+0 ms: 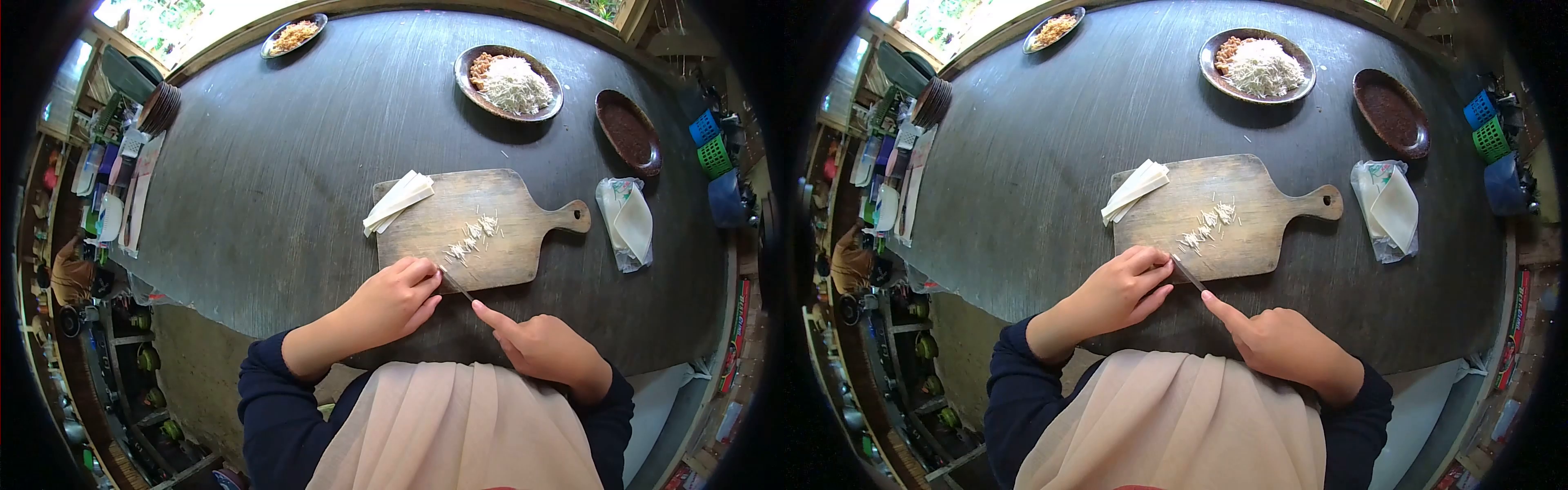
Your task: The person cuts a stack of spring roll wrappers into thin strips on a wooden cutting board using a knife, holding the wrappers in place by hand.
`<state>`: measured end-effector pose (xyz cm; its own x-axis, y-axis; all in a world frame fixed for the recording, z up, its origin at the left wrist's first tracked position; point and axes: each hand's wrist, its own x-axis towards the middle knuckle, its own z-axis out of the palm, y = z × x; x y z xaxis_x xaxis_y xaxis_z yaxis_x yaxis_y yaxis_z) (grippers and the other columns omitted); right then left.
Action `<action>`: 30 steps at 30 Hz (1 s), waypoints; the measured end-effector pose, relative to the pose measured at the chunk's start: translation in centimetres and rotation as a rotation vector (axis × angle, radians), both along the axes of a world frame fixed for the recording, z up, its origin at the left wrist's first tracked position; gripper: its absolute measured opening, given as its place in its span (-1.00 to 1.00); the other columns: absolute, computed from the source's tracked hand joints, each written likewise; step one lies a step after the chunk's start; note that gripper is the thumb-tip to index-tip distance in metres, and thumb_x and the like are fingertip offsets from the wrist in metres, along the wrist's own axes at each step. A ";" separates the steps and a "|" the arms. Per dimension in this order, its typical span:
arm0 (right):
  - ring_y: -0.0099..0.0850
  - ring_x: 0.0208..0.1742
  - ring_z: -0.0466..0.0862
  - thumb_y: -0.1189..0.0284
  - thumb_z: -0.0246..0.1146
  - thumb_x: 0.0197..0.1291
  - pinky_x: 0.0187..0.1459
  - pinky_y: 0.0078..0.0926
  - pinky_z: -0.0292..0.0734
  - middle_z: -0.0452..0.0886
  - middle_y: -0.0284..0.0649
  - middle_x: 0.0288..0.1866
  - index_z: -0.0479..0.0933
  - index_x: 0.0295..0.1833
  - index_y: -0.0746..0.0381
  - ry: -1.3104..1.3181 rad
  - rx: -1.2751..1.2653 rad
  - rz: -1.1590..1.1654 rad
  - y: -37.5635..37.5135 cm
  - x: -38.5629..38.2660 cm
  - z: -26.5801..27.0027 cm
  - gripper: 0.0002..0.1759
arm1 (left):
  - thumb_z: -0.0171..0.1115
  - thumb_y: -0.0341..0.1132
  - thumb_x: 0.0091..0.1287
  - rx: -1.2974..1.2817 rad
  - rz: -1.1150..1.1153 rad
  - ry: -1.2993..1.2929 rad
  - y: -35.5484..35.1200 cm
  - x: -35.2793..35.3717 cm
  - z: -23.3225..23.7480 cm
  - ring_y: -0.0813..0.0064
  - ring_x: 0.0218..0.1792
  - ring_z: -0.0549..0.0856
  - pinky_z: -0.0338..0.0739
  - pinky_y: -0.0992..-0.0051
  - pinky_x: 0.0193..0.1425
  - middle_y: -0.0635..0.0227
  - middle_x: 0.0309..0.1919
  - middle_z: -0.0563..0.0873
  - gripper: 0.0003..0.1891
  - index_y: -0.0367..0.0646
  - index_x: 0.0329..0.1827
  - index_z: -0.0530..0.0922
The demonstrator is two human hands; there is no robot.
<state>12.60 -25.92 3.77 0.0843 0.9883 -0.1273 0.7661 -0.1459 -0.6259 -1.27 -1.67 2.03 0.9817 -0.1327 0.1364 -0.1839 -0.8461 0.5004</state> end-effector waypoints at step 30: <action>-0.13 -0.69 0.55 0.54 0.21 0.21 -0.57 -0.18 0.48 0.49 -0.07 -0.69 0.27 0.56 0.18 0.082 -0.070 -0.037 0.1 0.3 0.1 -0.25 | 0.29 -0.41 0.34 0.023 -0.001 -0.009 -0.1 0.0 -0.1 0.19 0.04 0.65 0.60 0.33 0.16 0.15 -0.03 0.60 -0.72 -0.41 0.04 0.63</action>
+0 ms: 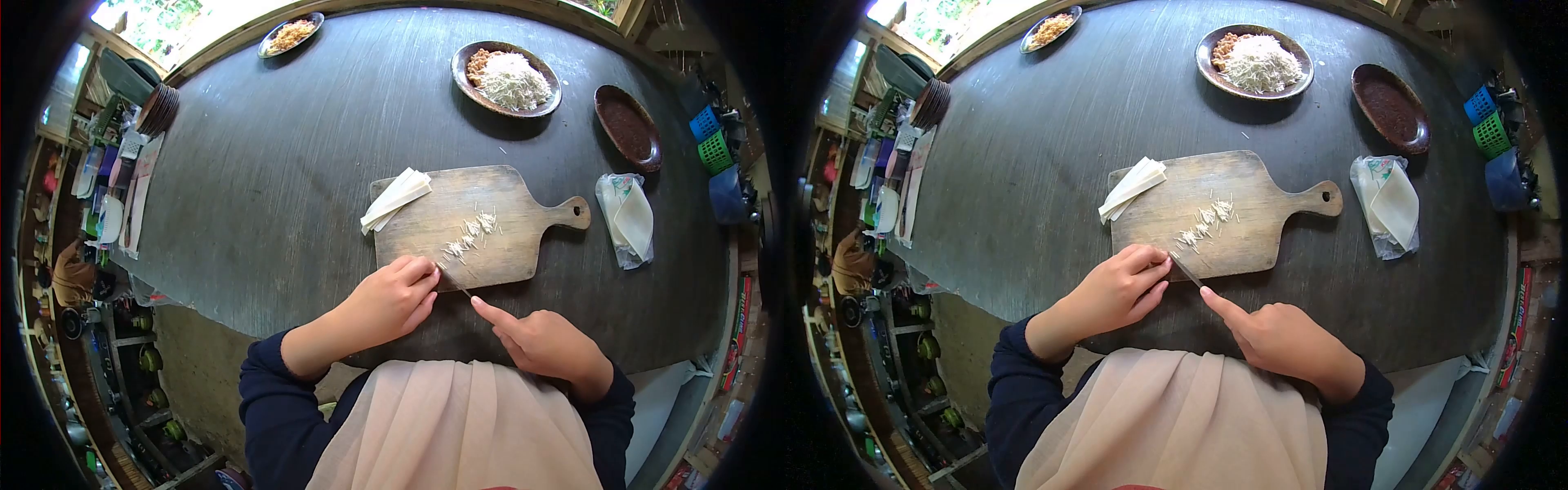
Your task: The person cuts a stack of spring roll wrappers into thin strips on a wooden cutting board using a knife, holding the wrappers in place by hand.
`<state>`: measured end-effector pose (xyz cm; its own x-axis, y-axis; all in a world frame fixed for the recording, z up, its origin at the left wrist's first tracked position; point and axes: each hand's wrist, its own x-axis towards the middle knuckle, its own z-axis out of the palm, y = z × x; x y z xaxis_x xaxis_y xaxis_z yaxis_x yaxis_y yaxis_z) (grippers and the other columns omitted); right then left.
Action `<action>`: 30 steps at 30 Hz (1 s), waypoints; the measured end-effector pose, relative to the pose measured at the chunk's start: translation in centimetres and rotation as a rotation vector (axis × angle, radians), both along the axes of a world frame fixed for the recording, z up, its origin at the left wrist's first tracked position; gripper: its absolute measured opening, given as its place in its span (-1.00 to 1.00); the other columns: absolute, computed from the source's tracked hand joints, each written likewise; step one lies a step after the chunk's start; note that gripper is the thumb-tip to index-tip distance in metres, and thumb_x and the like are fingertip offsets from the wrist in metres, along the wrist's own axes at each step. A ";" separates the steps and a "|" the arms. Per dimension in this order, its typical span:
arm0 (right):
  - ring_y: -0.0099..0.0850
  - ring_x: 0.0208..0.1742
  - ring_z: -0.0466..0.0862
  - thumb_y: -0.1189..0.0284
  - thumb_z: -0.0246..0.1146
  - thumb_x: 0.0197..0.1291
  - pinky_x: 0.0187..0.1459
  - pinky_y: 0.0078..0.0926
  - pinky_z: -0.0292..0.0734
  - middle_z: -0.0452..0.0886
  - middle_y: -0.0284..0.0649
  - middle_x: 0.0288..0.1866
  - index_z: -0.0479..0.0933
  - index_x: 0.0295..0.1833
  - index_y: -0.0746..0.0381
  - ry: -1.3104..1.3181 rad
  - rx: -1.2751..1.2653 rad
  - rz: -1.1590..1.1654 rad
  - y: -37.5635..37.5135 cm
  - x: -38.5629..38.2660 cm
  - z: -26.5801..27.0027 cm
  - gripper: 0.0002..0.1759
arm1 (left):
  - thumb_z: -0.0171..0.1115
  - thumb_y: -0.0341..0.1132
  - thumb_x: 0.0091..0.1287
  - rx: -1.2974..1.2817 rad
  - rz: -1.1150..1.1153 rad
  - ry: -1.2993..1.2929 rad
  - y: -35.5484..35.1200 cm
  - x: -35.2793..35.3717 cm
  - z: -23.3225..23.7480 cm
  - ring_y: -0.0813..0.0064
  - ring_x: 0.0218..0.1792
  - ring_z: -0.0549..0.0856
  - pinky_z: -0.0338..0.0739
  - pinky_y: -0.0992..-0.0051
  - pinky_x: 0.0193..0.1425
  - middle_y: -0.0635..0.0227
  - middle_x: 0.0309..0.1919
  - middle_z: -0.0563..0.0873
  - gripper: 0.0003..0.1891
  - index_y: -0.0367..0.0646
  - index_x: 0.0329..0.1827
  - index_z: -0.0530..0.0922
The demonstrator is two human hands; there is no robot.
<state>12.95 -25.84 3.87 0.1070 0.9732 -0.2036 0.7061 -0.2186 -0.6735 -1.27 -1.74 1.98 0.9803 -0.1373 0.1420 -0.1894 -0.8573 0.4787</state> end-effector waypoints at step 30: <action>-0.14 -0.67 0.58 0.54 0.22 0.20 -0.55 -0.16 0.50 0.54 -0.07 -0.65 0.29 0.55 0.15 0.028 0.004 0.006 -0.3 0.1 0.3 -0.25 | 0.30 -0.37 0.35 0.031 0.002 0.027 -0.2 -0.3 0.2 0.18 0.07 0.63 0.59 0.32 0.18 0.13 0.01 0.59 -0.68 -0.40 0.09 0.61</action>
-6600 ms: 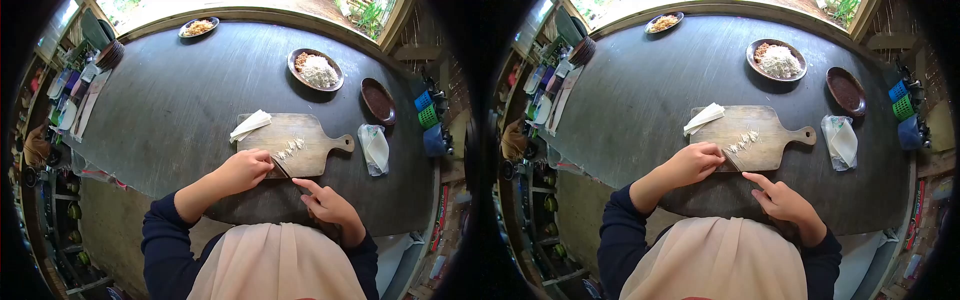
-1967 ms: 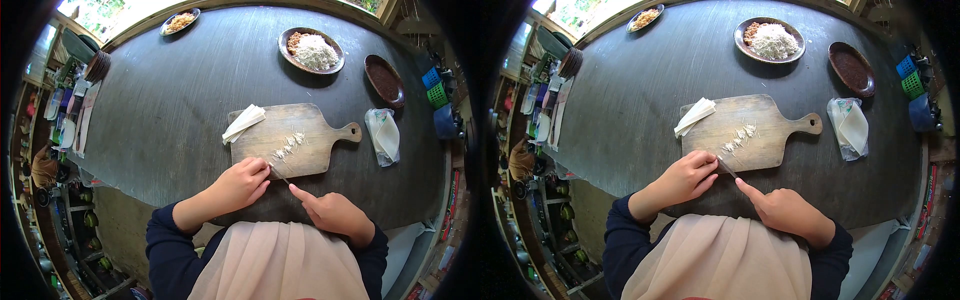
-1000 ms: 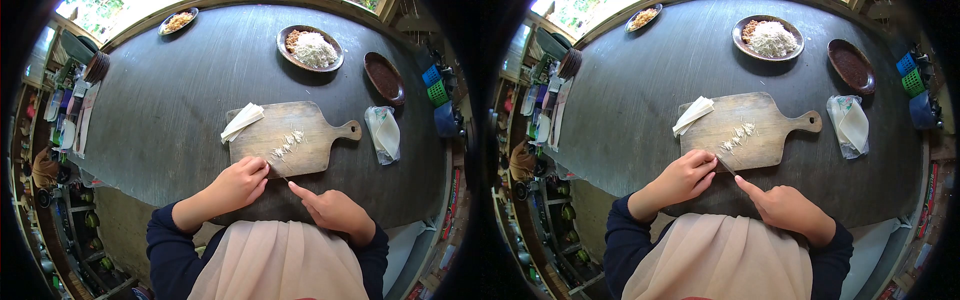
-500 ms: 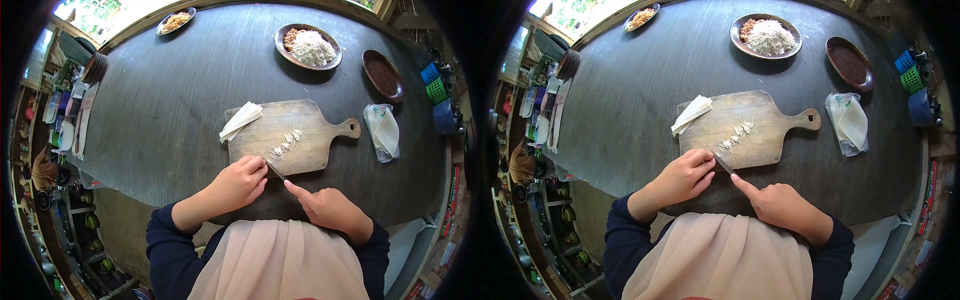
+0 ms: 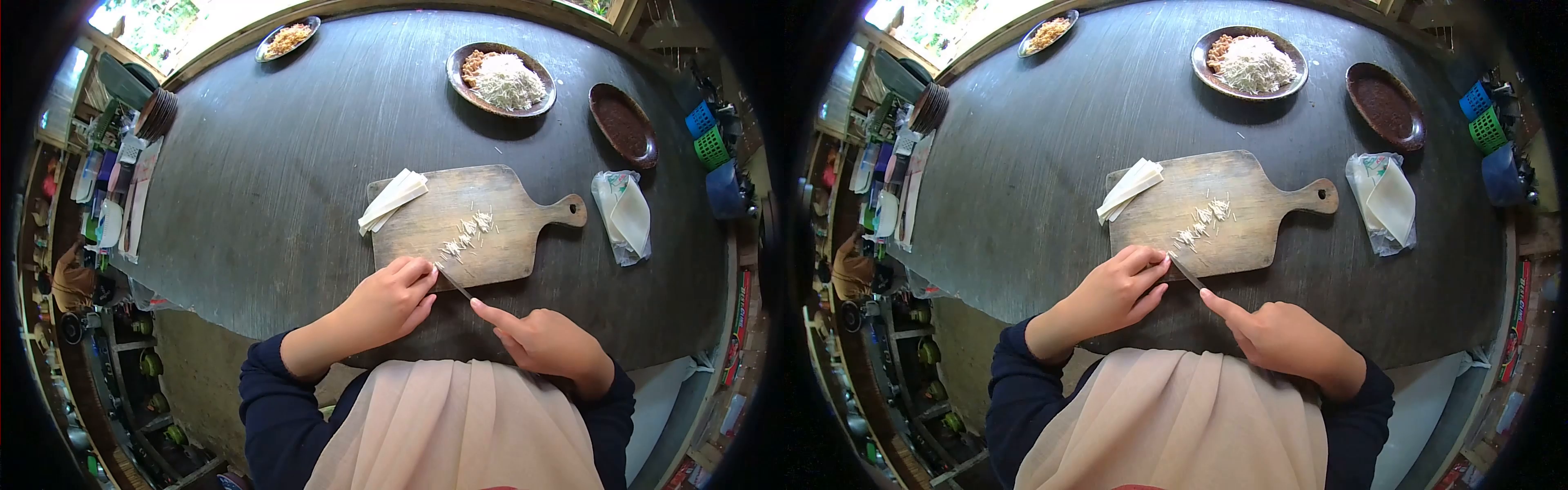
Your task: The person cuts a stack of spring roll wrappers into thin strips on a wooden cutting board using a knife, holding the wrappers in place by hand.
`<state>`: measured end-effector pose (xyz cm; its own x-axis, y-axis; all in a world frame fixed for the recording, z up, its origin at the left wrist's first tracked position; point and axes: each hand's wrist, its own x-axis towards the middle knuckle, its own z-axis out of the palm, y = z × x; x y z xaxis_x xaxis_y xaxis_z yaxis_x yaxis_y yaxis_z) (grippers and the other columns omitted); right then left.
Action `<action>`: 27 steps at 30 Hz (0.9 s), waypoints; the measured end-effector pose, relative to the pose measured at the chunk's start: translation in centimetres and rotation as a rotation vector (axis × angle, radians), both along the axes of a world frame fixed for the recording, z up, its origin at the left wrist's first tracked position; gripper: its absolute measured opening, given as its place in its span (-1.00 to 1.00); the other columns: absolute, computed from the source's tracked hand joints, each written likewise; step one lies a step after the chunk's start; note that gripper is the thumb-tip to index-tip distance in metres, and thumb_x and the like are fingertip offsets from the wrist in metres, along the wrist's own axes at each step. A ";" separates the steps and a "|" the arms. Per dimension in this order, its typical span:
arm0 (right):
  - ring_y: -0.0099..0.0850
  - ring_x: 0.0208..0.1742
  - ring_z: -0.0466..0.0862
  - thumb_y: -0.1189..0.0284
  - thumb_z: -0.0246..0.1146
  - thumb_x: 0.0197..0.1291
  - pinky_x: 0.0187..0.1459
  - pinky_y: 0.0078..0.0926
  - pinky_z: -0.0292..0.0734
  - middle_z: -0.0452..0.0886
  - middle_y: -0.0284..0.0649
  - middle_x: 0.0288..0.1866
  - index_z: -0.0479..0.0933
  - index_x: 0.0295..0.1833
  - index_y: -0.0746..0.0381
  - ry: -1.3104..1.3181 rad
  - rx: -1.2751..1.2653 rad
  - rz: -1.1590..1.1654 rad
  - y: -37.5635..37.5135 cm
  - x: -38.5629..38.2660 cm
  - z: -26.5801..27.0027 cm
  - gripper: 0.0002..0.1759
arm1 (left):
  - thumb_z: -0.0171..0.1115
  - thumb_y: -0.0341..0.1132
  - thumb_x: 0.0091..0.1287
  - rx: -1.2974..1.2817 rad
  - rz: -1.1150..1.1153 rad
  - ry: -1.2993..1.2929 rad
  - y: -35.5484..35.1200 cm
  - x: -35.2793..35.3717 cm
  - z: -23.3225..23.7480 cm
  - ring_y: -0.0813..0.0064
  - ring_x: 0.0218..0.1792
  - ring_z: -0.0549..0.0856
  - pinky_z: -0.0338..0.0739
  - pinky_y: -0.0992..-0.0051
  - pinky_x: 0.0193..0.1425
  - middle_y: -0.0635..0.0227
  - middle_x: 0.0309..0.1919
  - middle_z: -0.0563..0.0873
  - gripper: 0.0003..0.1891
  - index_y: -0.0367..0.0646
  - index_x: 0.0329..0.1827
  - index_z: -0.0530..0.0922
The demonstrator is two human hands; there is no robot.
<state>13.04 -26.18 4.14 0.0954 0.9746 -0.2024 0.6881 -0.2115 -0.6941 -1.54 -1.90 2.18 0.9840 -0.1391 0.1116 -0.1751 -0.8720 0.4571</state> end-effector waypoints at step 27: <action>-0.16 -0.68 0.53 0.54 0.21 0.27 -0.55 -0.21 0.48 0.50 -0.12 -0.67 0.29 0.55 0.12 -0.069 0.038 -0.011 0.3 -0.5 -0.5 -0.29 | 0.32 -0.34 0.36 -0.024 0.012 0.023 0.0 0.1 0.2 0.17 0.08 0.63 0.59 0.32 0.18 0.12 0.02 0.60 -0.70 -0.40 0.04 0.63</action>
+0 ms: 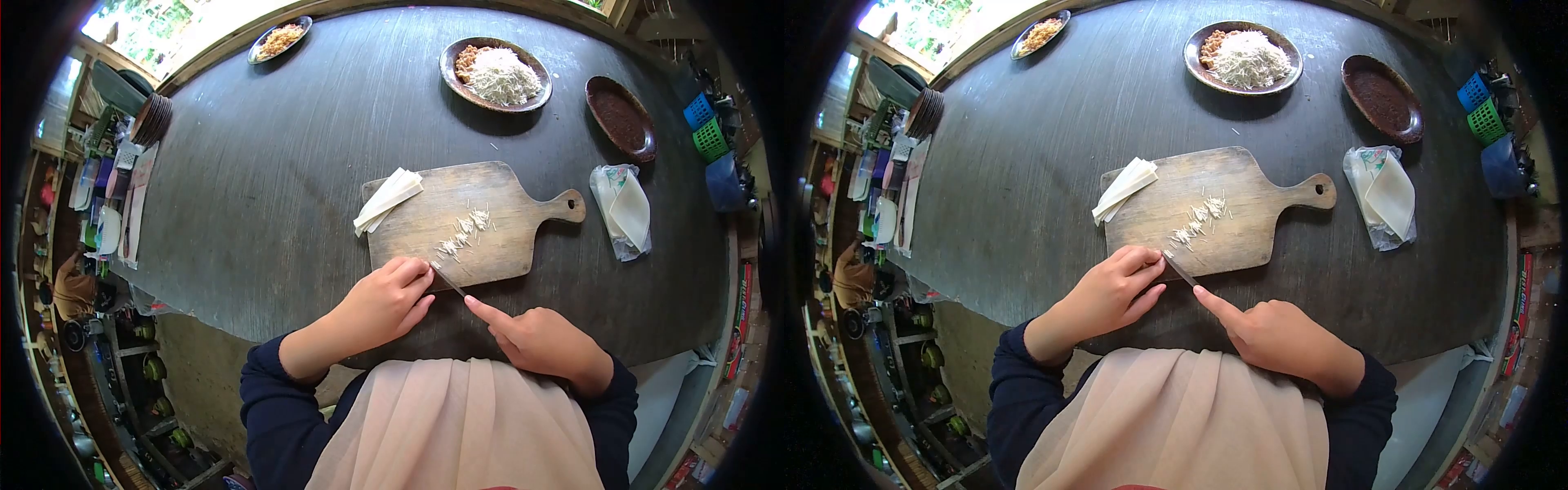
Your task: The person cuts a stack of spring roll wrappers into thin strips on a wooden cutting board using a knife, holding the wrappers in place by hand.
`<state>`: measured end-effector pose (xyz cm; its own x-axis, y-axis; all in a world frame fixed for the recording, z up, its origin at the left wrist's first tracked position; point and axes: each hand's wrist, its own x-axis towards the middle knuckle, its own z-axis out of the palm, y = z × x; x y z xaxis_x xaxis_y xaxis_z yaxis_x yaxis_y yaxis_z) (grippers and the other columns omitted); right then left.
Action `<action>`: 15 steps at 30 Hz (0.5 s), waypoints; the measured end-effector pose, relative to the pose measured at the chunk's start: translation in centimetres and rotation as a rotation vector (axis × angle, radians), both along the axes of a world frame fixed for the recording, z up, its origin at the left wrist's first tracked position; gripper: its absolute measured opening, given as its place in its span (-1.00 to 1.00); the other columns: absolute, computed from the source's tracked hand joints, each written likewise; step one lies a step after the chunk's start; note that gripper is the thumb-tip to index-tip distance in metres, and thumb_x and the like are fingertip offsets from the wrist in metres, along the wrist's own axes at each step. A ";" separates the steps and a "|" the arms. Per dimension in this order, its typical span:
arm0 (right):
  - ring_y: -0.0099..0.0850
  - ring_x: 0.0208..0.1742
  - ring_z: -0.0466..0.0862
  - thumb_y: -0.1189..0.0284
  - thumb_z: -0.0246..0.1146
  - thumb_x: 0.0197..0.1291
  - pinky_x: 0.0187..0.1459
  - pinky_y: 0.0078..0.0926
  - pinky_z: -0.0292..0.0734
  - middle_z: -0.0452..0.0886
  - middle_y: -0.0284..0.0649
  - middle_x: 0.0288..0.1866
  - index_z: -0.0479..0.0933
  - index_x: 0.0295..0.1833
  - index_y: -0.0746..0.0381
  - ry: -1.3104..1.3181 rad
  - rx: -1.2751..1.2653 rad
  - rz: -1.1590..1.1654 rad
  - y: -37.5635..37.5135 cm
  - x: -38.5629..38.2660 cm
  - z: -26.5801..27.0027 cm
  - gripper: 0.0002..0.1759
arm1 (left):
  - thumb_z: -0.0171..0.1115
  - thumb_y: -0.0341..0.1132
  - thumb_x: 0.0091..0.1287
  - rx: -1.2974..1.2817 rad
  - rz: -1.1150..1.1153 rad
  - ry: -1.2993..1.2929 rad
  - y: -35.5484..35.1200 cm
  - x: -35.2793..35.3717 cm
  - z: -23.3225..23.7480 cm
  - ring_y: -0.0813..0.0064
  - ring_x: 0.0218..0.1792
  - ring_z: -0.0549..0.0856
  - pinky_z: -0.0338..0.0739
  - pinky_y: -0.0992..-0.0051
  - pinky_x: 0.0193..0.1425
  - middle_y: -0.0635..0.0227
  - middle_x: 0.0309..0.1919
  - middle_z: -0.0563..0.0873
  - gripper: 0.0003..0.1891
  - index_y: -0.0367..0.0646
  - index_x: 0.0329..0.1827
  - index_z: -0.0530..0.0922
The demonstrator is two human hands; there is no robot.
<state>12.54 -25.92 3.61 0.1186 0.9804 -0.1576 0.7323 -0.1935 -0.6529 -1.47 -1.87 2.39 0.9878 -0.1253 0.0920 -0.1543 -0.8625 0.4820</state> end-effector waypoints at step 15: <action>-0.19 -0.73 0.49 0.52 0.23 0.26 -0.60 -0.23 0.40 0.43 -0.13 -0.71 0.31 0.54 0.14 -0.031 -0.026 0.039 -0.7 0.4 1.0 -0.30 | 0.30 -0.32 0.34 0.036 -0.022 -0.050 0.0 0.1 -0.1 0.26 0.04 0.61 0.56 0.41 0.19 0.19 -0.03 0.59 -0.65 -0.43 0.07 0.60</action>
